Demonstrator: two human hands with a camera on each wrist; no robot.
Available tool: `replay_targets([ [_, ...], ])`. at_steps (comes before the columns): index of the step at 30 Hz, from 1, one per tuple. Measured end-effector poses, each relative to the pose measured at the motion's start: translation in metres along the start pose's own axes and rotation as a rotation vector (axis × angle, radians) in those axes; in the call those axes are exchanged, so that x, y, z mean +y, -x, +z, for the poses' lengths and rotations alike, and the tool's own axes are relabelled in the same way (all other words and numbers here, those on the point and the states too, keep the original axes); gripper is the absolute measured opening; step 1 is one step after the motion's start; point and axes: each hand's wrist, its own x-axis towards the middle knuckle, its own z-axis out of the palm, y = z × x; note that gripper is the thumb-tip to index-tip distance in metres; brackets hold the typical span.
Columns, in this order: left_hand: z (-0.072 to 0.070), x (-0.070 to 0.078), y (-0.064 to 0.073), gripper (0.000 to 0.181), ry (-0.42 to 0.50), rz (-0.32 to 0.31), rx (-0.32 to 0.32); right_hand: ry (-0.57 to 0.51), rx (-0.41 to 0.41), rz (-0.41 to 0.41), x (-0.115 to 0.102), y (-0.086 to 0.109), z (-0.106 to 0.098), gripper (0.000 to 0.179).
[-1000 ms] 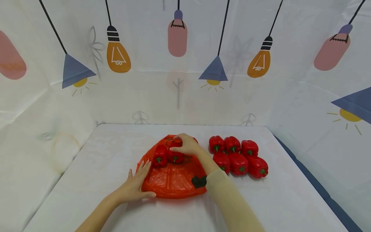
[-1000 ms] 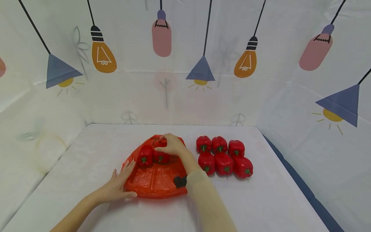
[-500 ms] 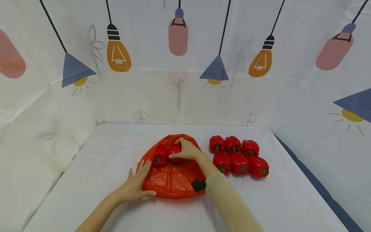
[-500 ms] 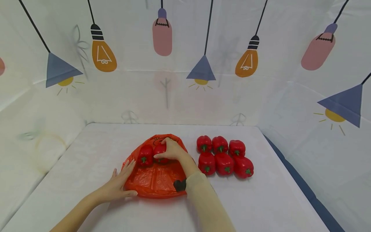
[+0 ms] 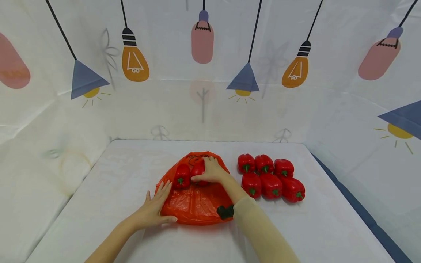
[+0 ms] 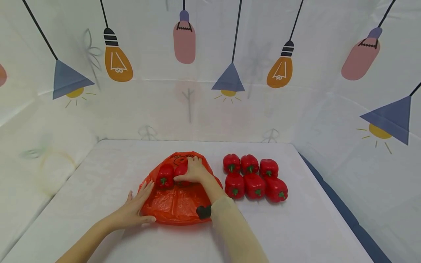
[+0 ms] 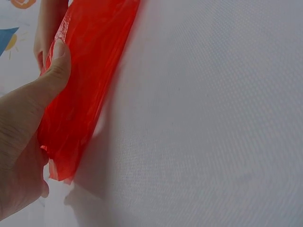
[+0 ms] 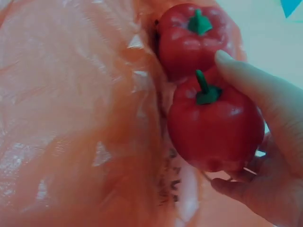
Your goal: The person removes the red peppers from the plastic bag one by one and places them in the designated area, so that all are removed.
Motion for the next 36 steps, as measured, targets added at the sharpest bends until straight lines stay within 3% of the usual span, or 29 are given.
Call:
replay_targets([
  [11,0.000,-0.002,0.000,0.116,-0.002,-0.004,0.005,-0.149,0.235,-0.190,-0.012,0.009,-0.022,0.092],
  [17,0.000,-0.001,0.000,0.116,0.001,0.002,0.002,-0.201,0.304,-0.272,-0.014,0.018,-0.030,0.091],
  [24,0.000,0.000,0.000,0.115,0.008,-0.002,-0.001,-0.221,0.395,-0.438,-0.024,0.032,-0.040,0.091],
  [31,0.000,0.000,-0.001,0.115,0.020,-0.009,-0.005,-0.195,0.440,-0.594,-0.040,0.045,-0.051,0.092],
  [36,0.000,0.000,-0.001,0.115,0.019,-0.009,-0.007,-0.178,0.433,-0.610,-0.043,0.050,-0.056,0.094],
])
